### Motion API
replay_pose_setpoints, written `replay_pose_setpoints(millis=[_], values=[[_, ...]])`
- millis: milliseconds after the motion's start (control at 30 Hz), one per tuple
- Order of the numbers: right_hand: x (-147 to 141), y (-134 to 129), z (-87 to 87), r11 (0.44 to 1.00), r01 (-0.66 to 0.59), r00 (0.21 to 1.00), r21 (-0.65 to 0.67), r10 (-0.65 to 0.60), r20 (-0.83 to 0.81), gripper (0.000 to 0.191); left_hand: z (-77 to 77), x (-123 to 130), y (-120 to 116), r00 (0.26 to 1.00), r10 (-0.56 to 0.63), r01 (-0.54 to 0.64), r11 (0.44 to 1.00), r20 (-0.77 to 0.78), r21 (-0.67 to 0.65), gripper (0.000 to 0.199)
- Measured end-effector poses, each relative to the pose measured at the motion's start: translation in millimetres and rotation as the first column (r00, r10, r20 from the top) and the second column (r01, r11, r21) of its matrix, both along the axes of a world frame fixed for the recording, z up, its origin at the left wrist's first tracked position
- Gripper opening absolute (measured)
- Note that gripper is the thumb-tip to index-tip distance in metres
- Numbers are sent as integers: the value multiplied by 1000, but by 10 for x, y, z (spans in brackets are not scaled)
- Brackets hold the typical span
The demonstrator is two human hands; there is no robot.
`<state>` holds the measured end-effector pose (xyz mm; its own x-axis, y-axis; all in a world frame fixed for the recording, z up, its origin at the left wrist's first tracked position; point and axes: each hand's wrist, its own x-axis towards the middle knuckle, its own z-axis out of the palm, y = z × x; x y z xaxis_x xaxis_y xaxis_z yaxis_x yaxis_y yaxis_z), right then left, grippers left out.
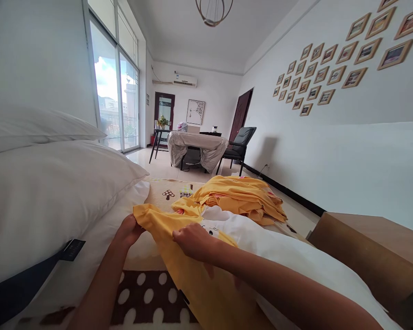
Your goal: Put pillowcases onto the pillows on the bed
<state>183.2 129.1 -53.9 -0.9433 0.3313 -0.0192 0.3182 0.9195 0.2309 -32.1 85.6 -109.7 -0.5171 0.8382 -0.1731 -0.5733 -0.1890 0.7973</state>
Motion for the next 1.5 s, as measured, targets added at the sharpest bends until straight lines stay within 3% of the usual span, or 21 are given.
replay_pose_setpoints(millis=[167,233,333,400,500,567,633,767,933,1033,1200,1300,1500], values=[[70,141,181,985,110,981,-131,-129,-143,32,43,11,-21,998,-50,50,999,37,12,18],[111,199,245,964,78,975,-253,-127,-181,36,51,13,-22,996,-71,69,997,54,37,19],[179,253,322,918,-51,984,-394,-22,-179,41,51,7,-22,994,-82,79,995,70,53,20],[217,281,360,932,-69,983,-357,2,-186,41,50,-4,-29,994,-85,81,996,75,48,20],[239,346,357,995,56,981,-83,-70,-179,36,56,-27,-56,992,-101,98,994,69,46,20],[224,396,285,989,109,988,99,-97,-120,32,63,-41,-77,992,-116,114,992,56,50,20],[191,422,165,980,91,995,178,-85,-43,29,68,-53,-93,991,-128,126,991,40,49,20],[94,346,-58,983,28,1000,182,-28,-1,21,65,-64,-104,993,-121,121,992,5,32,21],[11,99,-93,983,-88,994,159,97,-54,19,61,-60,-93,996,-87,88,996,-23,13,20],[-21,-51,-80,996,-45,996,71,50,-73,15,60,-48,-78,997,-74,75,997,-26,22,19],[-138,-184,-115,995,95,994,35,-93,-54,33,91,-21,-72,997,-78,79,996,-14,48,16],[-216,-181,-123,995,98,995,23,-97,-35,19,107,-1,-63,998,-70,70,995,-1,73,20],[-186,-153,5,997,80,996,-22,-80,-45,18,33,59,49,998,-44,39,991,40,126,19]])
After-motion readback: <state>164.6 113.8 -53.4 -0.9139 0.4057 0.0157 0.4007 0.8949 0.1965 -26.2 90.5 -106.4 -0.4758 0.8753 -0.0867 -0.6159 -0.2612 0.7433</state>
